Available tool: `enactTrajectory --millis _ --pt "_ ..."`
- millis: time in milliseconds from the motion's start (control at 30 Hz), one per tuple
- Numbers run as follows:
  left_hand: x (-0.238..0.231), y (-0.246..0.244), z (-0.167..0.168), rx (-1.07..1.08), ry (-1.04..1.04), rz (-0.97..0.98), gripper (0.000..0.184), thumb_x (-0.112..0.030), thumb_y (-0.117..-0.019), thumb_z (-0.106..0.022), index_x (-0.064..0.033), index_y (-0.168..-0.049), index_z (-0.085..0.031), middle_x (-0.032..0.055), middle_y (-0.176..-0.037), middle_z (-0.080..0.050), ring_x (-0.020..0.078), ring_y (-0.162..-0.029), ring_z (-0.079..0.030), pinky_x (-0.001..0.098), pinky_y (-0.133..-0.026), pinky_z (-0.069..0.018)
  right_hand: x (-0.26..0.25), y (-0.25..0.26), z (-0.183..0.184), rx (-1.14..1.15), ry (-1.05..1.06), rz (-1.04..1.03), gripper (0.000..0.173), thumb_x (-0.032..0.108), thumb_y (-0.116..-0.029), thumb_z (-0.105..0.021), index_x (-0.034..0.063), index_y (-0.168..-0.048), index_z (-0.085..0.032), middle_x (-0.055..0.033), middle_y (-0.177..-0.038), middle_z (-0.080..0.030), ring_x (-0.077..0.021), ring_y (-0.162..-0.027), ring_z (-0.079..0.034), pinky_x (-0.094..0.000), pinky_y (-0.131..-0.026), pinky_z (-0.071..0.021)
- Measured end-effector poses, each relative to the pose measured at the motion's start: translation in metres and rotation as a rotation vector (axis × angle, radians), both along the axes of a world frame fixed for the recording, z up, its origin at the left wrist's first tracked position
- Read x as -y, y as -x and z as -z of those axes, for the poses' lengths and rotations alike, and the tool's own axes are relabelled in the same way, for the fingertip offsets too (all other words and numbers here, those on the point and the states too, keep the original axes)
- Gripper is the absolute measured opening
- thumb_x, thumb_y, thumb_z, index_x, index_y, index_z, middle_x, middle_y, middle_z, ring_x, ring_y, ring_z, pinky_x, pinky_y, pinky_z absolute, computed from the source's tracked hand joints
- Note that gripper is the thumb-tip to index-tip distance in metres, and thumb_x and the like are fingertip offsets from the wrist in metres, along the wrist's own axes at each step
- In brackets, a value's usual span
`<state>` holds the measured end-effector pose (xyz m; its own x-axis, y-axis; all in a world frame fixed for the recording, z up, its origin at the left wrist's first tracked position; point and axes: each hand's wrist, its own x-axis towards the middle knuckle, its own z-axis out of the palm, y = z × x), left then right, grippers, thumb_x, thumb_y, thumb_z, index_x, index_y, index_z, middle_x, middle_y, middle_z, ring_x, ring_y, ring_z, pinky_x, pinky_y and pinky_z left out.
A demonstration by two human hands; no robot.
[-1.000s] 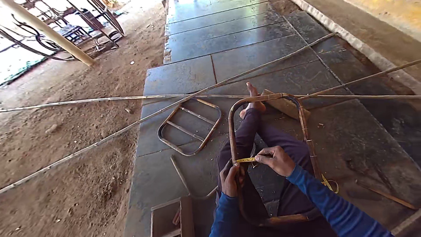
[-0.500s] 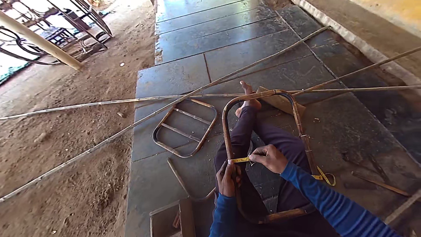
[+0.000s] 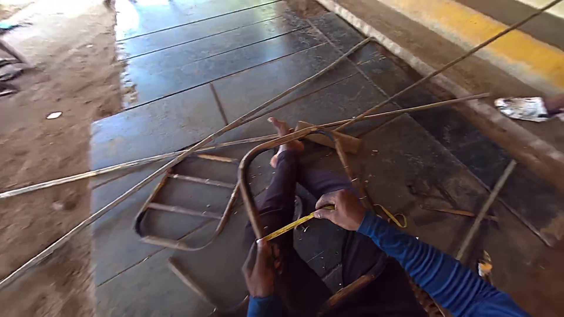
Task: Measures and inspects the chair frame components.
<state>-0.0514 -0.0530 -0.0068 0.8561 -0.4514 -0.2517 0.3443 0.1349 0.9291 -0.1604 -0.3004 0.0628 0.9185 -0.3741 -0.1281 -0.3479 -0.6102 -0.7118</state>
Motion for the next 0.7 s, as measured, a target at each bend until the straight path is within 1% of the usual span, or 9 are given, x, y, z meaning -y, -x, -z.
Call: enactTrajectory --millis 133,233,300,467,500,567,600,633,700 --pt "0.005 0.002 -0.004 0.009 0.003 0.01 0.036 -0.026 -0.1103 -0.035 -0.0037 -0.12 -0.06 0.0021 -0.063 -0.058 0.01 -0.038 -0.047 0.0254 -0.031 -0.0422 0.062 0.06 -0.009 0.079 -0.015 0.073 0.013 0.024 -0.0923 -0.077 0.0131 -0.099 -0.08 -0.0006 -0.098 -0.077 -0.0121 -0.092 -0.073 -0.0414 -0.088 -0.0598" --pt "0.006 0.003 -0.005 -0.019 0.015 0.042 0.04 -0.025 -0.1105 -0.032 -0.0031 -0.135 -0.054 0.002 -0.064 -0.057 0.0102 -0.038 -0.047 0.0254 -0.032 -0.0422 0.099 0.094 -0.008 0.14 -0.102 0.138 0.01 0.011 -0.0888 -0.08 0.0088 -0.099 -0.08 -0.0016 -0.098 -0.078 -0.0088 -0.09 -0.073 -0.0334 -0.087 -0.0612" --pt "0.005 0.001 -0.004 -0.035 0.02 0.081 0.04 -0.026 -0.111 -0.031 -0.0046 -0.137 -0.052 0.0017 -0.064 -0.058 0.0107 -0.038 -0.048 0.0259 -0.032 -0.0434 0.115 0.107 -0.003 0.162 -0.185 0.182 0.012 0.006 -0.087 -0.081 0.0053 -0.099 -0.079 -0.0033 -0.095 -0.078 -0.0091 -0.086 -0.073 -0.0315 -0.084 -0.0616" --pt "-0.001 -0.008 0.006 -0.046 0.043 0.148 0.041 -0.033 -0.1116 -0.032 -0.0095 -0.137 -0.053 0.0011 -0.065 -0.058 0.0106 -0.04 -0.049 0.026 -0.033 -0.0444 0.128 0.115 0.009 0.176 -0.273 0.198 0.014 0.007 -0.0869 -0.082 0.0034 -0.1 -0.077 -0.0044 -0.092 -0.077 -0.0105 -0.083 -0.073 -0.0327 -0.082 -0.0619" --pt "-0.002 -0.008 0.009 -0.034 0.05 0.15 0.039 -0.033 -0.1115 -0.035 -0.0086 -0.133 -0.056 0.0016 -0.066 -0.058 0.0108 -0.04 -0.051 0.0265 -0.034 -0.0453 0.128 0.115 0.01 0.186 -0.286 0.196 0.014 0.007 -0.0871 -0.081 0.0028 -0.1 -0.077 -0.0048 -0.091 -0.077 -0.0108 -0.083 -0.072 -0.0327 -0.082 -0.0618" --pt "-0.002 -0.01 0.008 -0.013 0.039 0.148 0.034 -0.034 -0.1102 -0.04 -0.0069 -0.116 -0.06 0.0028 -0.066 -0.06 0.0122 -0.042 -0.053 0.0289 -0.035 -0.0476 0.128 0.114 0.012 0.211 -0.316 0.192 0.014 0.005 -0.0873 -0.08 0.001 -0.1 -0.076 -0.0062 -0.091 -0.076 -0.012 -0.082 -0.072 -0.0328 -0.081 -0.0618" --pt "-0.002 -0.01 0.007 -0.012 0.032 0.15 0.033 -0.033 -0.1092 -0.041 -0.0071 -0.113 -0.061 0.0029 -0.067 -0.06 0.0122 -0.042 -0.054 0.0291 -0.036 -0.0481 0.128 0.114 0.014 0.225 -0.323 0.189 0.014 0.004 -0.0871 -0.08 0.0006 -0.1 -0.076 -0.0065 -0.09 -0.076 -0.0122 -0.081 -0.072 -0.0328 -0.08 -0.0619" --pt "-0.002 -0.011 0.008 -0.016 0.032 0.155 0.033 -0.033 -0.1092 -0.04 -0.0076 -0.114 -0.061 0.0033 -0.069 -0.061 0.0125 -0.043 -0.054 0.0291 -0.036 -0.0484 0.129 0.114 0.015 0.232 -0.325 0.186 0.014 0.003 -0.0871 -0.08 0.0004 -0.1 -0.076 -0.0066 -0.09 -0.076 -0.012 -0.081 -0.072 -0.0326 -0.08 -0.0618" --pt "-0.006 -0.014 0.017 -0.016 0.033 0.167 0.035 -0.034 -0.1113 -0.037 -0.0092 -0.123 -0.059 0.0044 -0.071 -0.061 0.0132 -0.044 -0.054 0.0294 -0.037 -0.0482 0.129 0.115 0.015 0.241 -0.331 0.181 0.013 0.003 -0.0871 -0.079 0.0 -0.099 -0.075 -0.007 -0.089 -0.076 -0.0118 -0.08 -0.072 -0.0322 -0.079 -0.0615"
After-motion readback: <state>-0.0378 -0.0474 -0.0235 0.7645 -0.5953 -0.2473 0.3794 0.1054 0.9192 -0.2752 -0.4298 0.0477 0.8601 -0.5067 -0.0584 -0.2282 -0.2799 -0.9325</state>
